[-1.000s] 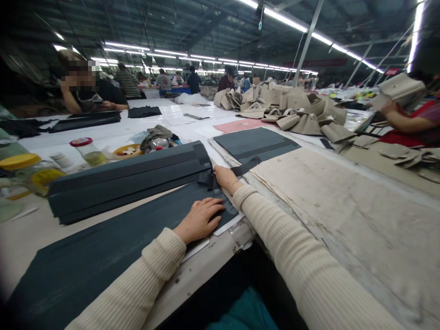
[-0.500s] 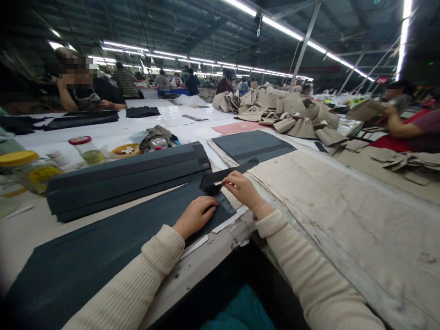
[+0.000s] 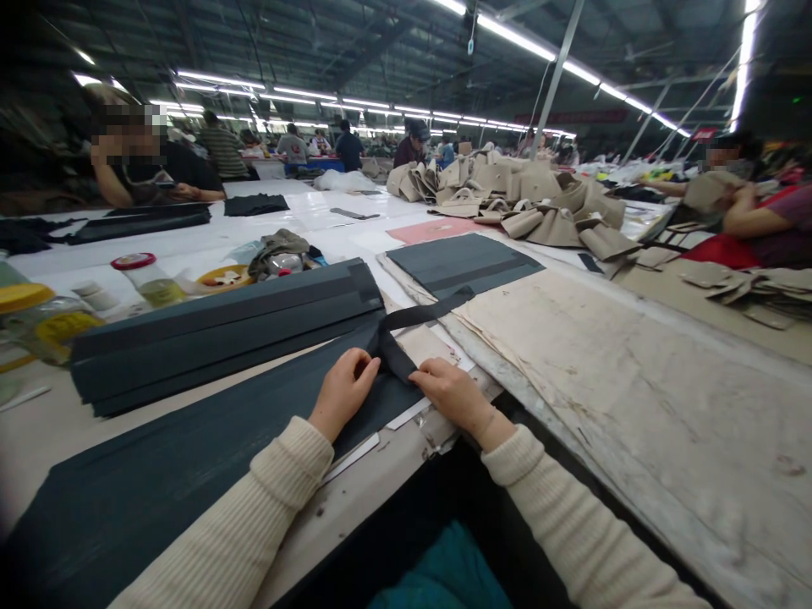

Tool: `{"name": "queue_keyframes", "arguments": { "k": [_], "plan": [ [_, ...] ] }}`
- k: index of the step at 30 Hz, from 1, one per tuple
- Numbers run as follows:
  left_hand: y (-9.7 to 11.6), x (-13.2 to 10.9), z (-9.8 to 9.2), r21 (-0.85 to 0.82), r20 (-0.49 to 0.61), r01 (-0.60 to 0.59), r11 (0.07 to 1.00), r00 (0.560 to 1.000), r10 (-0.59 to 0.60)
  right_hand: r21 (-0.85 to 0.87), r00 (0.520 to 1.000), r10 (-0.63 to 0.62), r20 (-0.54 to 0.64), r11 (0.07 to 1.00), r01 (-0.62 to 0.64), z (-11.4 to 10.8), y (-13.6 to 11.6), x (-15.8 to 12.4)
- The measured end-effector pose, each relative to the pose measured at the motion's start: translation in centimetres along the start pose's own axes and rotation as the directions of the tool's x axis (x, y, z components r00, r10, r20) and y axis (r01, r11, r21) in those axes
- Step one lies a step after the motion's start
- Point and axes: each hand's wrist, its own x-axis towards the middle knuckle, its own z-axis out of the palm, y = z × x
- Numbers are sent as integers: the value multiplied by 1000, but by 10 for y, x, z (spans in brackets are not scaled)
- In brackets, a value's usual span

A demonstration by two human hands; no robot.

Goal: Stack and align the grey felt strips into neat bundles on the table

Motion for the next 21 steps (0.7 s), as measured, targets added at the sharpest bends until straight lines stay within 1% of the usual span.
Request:
{"name": "queue_keyframes", "arguments": {
  "k": [3,7,12,18,21],
  "plan": [
    [-3,2,1,-33,-53,60,998,997,-62,-35,1000,-13,19,999,14,0,-1,0],
    [-6,2,4,-90,-39,61,994,997,-65,-59,999,-34,43,998,37,0,1,1],
    [-4,2,5,37,52,97,995,994,-99,-61,994,-87,64,994,91,-3,1,5],
    [-4,1,6,111,93,82,990,991,-92,-64,993,-92,78,993,97,-2,1,7],
    [-4,1,6,130,101,74,989,991,-88,-39,989,-122,80,991,126,-2,3,6]
  ]
}}
